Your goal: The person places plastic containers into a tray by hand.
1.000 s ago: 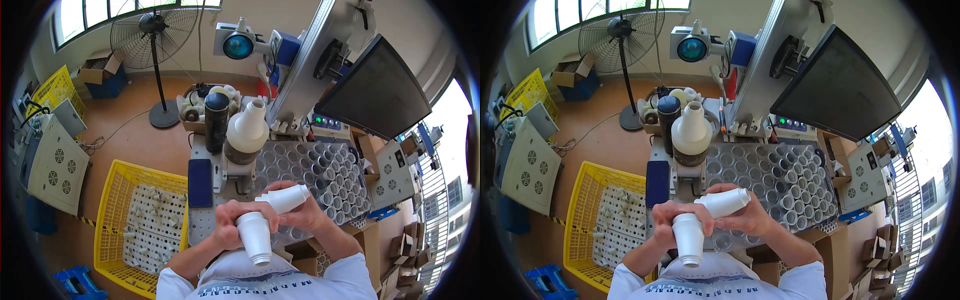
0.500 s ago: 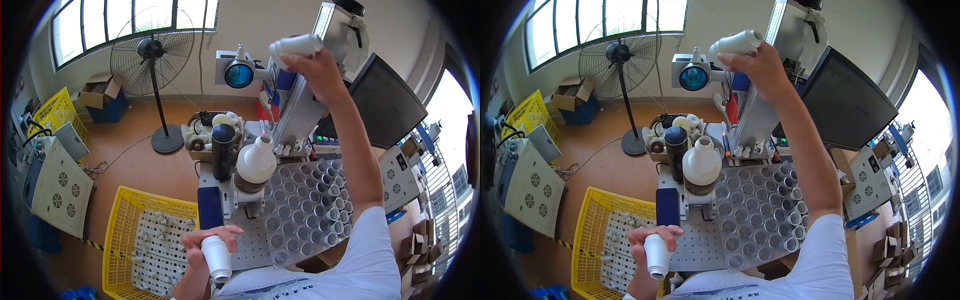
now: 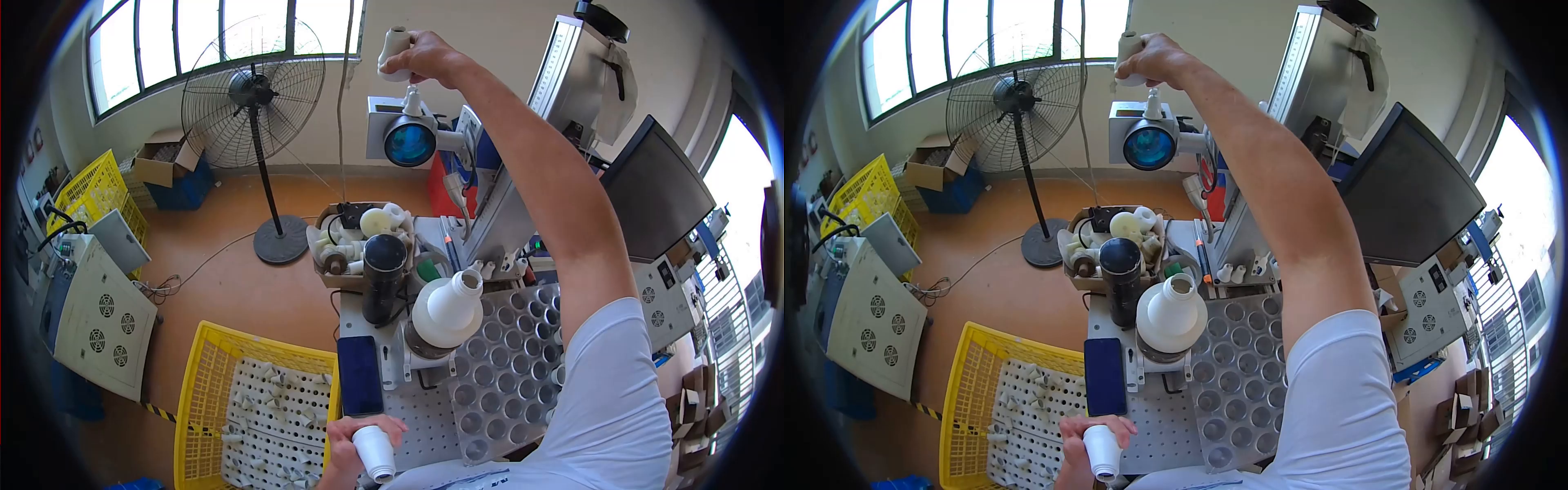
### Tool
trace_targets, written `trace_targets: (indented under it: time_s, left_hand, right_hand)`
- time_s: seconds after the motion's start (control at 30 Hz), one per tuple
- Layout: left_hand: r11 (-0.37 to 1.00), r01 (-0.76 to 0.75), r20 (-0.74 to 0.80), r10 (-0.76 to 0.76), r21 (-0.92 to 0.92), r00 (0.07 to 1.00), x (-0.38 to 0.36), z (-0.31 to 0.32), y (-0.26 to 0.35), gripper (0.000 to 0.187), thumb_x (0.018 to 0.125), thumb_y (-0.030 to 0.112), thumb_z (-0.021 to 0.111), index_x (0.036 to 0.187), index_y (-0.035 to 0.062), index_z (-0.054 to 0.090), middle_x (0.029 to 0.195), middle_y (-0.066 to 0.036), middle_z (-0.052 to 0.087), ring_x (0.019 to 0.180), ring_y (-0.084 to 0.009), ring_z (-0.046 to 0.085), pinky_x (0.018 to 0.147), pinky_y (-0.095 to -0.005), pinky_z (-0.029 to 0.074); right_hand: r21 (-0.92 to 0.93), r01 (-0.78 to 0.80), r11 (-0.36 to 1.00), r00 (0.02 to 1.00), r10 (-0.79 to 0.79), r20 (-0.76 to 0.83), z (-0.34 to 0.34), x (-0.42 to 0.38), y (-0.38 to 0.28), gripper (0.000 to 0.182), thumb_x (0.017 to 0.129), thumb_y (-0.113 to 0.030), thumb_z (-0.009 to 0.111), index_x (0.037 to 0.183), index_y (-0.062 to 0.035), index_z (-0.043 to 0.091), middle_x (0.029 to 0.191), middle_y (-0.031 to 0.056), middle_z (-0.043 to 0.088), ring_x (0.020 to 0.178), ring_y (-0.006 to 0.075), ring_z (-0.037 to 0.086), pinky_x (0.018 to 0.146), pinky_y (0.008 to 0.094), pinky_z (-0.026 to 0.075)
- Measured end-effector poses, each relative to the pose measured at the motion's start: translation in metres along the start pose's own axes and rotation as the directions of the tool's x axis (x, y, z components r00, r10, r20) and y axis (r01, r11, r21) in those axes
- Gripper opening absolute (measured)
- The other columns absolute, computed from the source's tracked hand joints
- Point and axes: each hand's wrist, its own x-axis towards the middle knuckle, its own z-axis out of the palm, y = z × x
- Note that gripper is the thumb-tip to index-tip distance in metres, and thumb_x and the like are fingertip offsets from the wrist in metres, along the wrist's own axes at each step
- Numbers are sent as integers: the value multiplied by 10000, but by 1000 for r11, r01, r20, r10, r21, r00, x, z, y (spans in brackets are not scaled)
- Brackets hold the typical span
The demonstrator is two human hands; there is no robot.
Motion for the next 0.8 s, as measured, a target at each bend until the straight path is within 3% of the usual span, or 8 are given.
trace_targets:
  time_s: [0.13,0.2,0.4,0.5,0.57,0.67,0.73,0.8]
  left_hand:
    - [995,94,-3,-94,17,996,3,-3,2,1100,865,848,89,733,-95,641,777,-207,651,767,-302,607,930,-519,468]
    - [999,50,-29,-50,6,998,4,2,4,1004,902,818,207,661,-55,641,737,-184,645,723,-277,615,845,-469,490]
    - [985,157,-99,-149,74,984,3,3,7,1062,831,893,207,699,-58,661,734,-154,649,714,-261,607,863,-464,493]
    - [983,167,-115,-158,72,981,6,5,9,1066,835,891,202,689,-63,653,723,-151,645,708,-257,606,872,-463,492]
    - [984,161,-118,-152,73,981,7,2,7,1064,834,892,213,684,-67,649,718,-150,644,699,-256,606,866,-467,497]
    - [982,149,-112,-136,113,984,9,3,10,1063,832,893,232,675,-75,641,713,-156,642,680,-258,608,847,-476,508]
    - [979,138,-102,-123,150,987,8,1,8,1064,831,894,239,672,-79,637,712,-162,642,671,-262,609,835,-482,514]
    - [995,99,3,-99,33,995,1,-10,-3,834,943,541,100,774,-89,620,823,-202,643,834,-307,596,968,-500,441]
  right_hand:
    - [-56,-45,997,998,48,47,24,23,3,684,722,-307,883,1280,-28,602,1144,163,664,1016,285,655,844,343,566]
    - [-85,-44,995,997,49,62,30,31,6,694,707,-297,888,1279,-27,603,1136,162,665,1001,284,656,835,345,564]
    - [-168,-68,983,994,81,69,31,30,10,652,701,-264,874,1254,-27,624,1126,161,670,981,285,662,810,356,564]
    - [-228,-68,971,981,107,161,38,32,13,640,674,-272,873,1222,-29,648,1089,155,676,938,275,658,778,348,558]
    - [-254,-50,966,992,78,104,45,33,16,498,632,-248,846,1064,-28,736,962,115,715,812,221,684,674,332,571]
    - [-305,-65,950,968,134,212,42,34,14,582,660,-306,839,1138,-19,675,890,118,661,730,201,622,640,297,525]
    - [-308,-80,948,973,141,183,41,34,16,527,648,-315,832,1065,-16,711,884,121,684,726,209,645,630,317,541]
    - [-311,-94,946,977,147,153,40,37,18,479,637,-324,826,992,-13,747,877,124,707,723,218,668,619,338,557]
